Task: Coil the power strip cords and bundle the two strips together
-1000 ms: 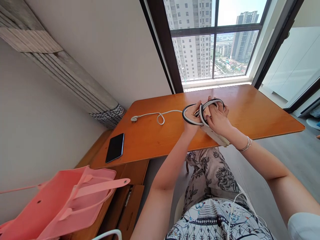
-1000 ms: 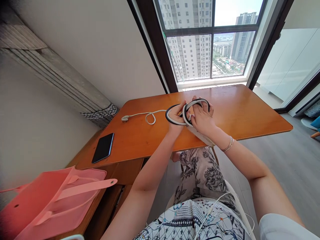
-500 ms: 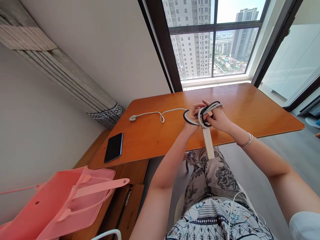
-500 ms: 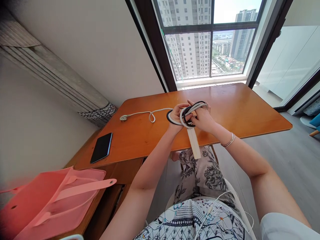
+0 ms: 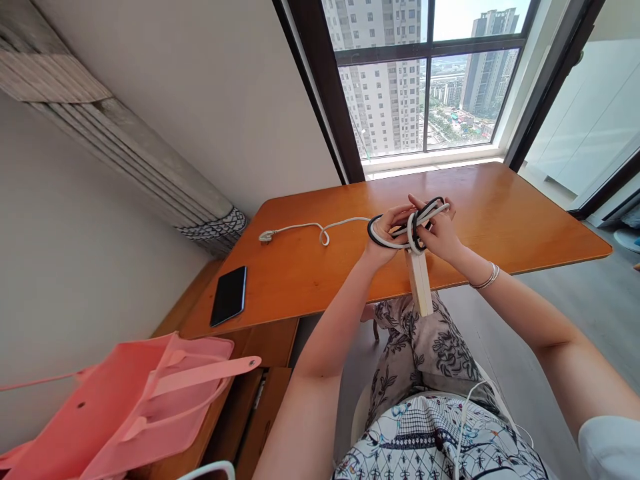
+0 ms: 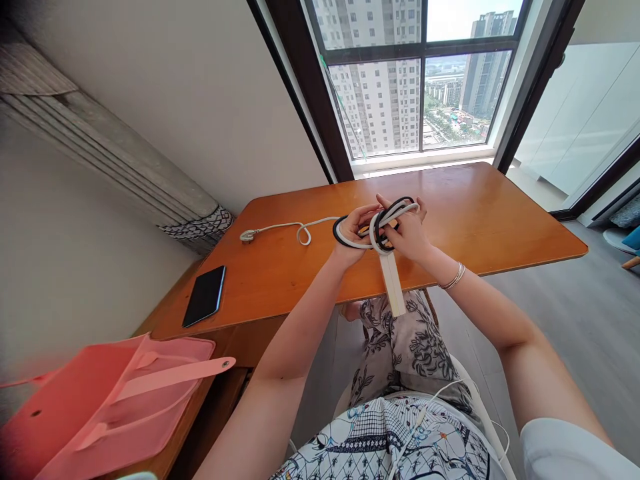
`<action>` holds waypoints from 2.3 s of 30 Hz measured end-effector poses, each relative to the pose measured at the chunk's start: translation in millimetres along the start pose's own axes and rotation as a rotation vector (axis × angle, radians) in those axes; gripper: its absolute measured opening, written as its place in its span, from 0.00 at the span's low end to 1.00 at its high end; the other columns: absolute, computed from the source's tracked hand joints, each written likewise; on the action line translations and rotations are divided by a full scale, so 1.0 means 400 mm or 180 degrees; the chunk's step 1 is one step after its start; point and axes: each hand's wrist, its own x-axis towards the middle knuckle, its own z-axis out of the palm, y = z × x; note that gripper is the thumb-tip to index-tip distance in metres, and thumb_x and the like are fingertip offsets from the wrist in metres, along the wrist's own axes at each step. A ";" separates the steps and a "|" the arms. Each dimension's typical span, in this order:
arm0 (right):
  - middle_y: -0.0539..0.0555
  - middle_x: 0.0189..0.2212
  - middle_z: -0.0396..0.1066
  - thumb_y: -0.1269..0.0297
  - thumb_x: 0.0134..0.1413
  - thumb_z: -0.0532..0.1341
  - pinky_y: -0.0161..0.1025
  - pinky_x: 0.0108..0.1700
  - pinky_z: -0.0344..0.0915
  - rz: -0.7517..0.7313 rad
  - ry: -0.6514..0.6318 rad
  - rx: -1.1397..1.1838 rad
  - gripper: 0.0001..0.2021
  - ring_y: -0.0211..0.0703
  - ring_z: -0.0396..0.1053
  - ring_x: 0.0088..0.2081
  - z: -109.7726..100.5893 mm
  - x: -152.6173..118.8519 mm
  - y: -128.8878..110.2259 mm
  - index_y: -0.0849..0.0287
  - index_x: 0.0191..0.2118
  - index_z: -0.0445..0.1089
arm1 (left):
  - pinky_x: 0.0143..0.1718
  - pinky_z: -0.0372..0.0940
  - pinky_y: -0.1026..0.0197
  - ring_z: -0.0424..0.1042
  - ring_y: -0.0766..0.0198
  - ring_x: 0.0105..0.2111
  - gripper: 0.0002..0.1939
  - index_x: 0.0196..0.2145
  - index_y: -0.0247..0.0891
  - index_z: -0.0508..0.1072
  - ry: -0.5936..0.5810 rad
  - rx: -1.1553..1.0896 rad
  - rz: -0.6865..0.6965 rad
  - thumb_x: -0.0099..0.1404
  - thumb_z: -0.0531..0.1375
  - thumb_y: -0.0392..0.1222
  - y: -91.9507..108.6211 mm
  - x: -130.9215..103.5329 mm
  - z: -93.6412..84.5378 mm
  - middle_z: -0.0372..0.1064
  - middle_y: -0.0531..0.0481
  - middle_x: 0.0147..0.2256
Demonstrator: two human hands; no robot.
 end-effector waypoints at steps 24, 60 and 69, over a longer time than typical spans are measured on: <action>0.61 0.32 0.77 0.65 0.57 0.52 0.56 0.54 0.47 0.0496 -0.0064 -0.0962 0.17 0.58 0.68 0.45 -0.076 0.042 -0.025 0.60 0.34 0.80 | 0.43 0.71 0.52 0.77 0.56 0.33 0.23 0.19 0.39 0.72 0.0905 0.0179 -0.0379 0.58 0.63 0.61 0.022 -0.008 -0.039 0.71 0.49 0.22; 0.53 0.32 0.78 0.69 0.64 0.56 0.67 0.65 0.48 -0.1131 0.0515 -0.1424 0.10 0.52 0.70 0.48 -0.069 -0.003 0.050 0.52 0.35 0.73 | 0.45 0.68 0.59 0.74 0.62 0.38 0.16 0.46 0.40 0.78 -0.0078 0.1382 -0.0629 0.66 0.54 0.38 0.086 0.133 0.075 0.78 0.51 0.38; 0.52 0.30 0.75 0.66 0.59 0.58 0.57 0.57 0.49 -0.0989 0.0753 -0.1435 0.05 0.53 0.67 0.48 -0.078 0.035 0.045 0.54 0.34 0.71 | 0.65 0.59 0.51 0.66 0.54 0.62 0.14 0.41 0.40 0.79 -0.0173 0.0525 -0.0439 0.66 0.54 0.40 0.074 0.147 0.059 0.74 0.48 0.54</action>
